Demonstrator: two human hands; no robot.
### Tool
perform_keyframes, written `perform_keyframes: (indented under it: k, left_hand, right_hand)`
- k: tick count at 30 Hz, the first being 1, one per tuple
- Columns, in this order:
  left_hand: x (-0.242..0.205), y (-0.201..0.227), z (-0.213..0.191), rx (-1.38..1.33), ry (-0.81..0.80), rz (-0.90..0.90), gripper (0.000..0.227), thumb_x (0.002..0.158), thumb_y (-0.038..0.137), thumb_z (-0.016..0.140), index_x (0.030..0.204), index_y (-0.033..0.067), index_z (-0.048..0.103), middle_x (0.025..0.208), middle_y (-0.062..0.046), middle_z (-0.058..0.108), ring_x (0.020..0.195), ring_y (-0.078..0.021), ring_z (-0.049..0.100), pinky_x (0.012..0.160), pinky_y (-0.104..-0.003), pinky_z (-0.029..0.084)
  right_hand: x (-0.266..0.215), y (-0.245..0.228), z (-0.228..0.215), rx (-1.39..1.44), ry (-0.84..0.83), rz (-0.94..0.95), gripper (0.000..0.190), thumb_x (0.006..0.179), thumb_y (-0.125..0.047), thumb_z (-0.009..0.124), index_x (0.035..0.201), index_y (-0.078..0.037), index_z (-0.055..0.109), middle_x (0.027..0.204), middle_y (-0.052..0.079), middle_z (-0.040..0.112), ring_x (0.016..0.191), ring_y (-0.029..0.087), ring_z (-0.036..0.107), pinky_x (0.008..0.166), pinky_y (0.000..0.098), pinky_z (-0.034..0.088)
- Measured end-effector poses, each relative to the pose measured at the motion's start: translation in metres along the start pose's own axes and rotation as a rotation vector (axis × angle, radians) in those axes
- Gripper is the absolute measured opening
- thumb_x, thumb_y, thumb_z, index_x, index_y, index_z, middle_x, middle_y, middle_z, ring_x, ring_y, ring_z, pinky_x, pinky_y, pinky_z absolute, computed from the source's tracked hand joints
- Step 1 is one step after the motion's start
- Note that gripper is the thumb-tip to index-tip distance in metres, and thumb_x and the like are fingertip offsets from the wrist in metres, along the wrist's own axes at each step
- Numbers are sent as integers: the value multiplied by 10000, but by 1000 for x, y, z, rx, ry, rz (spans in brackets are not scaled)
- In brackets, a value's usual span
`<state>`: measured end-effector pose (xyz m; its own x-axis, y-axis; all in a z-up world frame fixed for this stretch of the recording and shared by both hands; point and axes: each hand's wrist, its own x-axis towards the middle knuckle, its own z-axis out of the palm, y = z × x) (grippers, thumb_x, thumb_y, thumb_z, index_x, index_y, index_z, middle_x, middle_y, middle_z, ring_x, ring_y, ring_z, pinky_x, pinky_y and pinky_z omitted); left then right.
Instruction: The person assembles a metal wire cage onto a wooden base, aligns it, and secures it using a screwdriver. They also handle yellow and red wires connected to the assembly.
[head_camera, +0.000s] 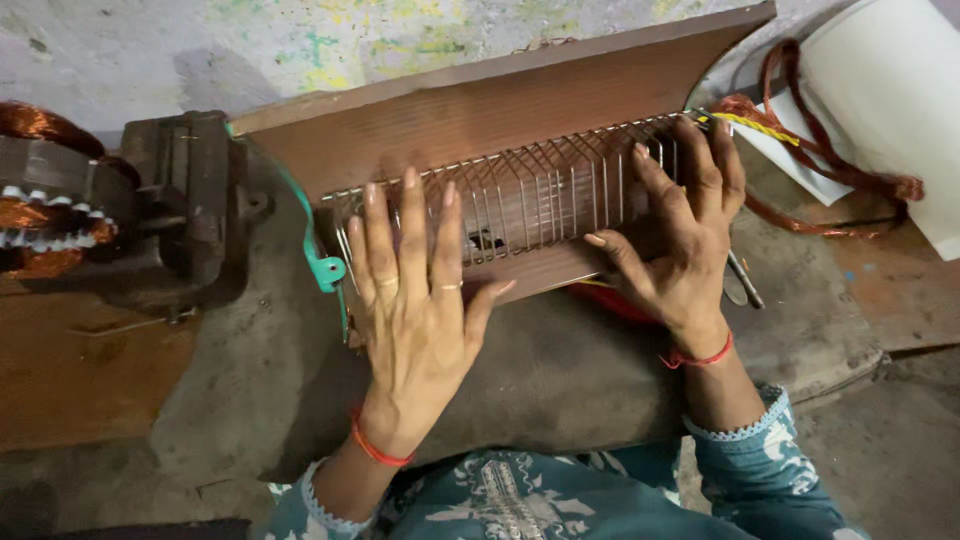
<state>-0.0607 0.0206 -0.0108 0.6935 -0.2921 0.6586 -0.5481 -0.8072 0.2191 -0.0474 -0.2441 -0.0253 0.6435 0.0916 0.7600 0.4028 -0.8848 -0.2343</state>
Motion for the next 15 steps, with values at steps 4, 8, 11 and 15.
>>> perform_keyframes:
  k: [4,8,11,15]
  left_hand:
    - [10,-1,7,86,3,38,828,956,424,732,1587,29,368,1605,-213,382,1521,-445,283,1264,-641,192]
    - [10,-5,10,139,46,63,800,957,419,746,1573,41,402,1516,-188,474,1439,-391,416,1264,-610,232]
    - [11,-7,10,165,49,83,788,987,444,728,1581,42,402,1508,-192,489,1419,-380,447,1264,-599,250]
    - [11,-12,5,106,91,181,930,912,693,641,1543,54,400,1444,-269,476,1360,-435,439,1187,-639,252]
  right_hand:
    - [-1,3,1,13,10,-4,726,898,-497,855,1445,-69,645,1603,201,472,1577,442,285,1316,557,281]
    - [-1,3,2,-6,15,-11,746,884,-500,869,1450,-70,641,1604,198,469,1579,436,285,1277,537,272]
    - [1,6,4,-35,3,-30,800,861,-516,880,1470,-73,610,1617,208,437,1575,446,270,1283,563,256]
    - [0,8,7,-77,-17,-49,898,843,-560,890,1513,-73,544,1637,231,372,1559,469,240,1298,603,243]
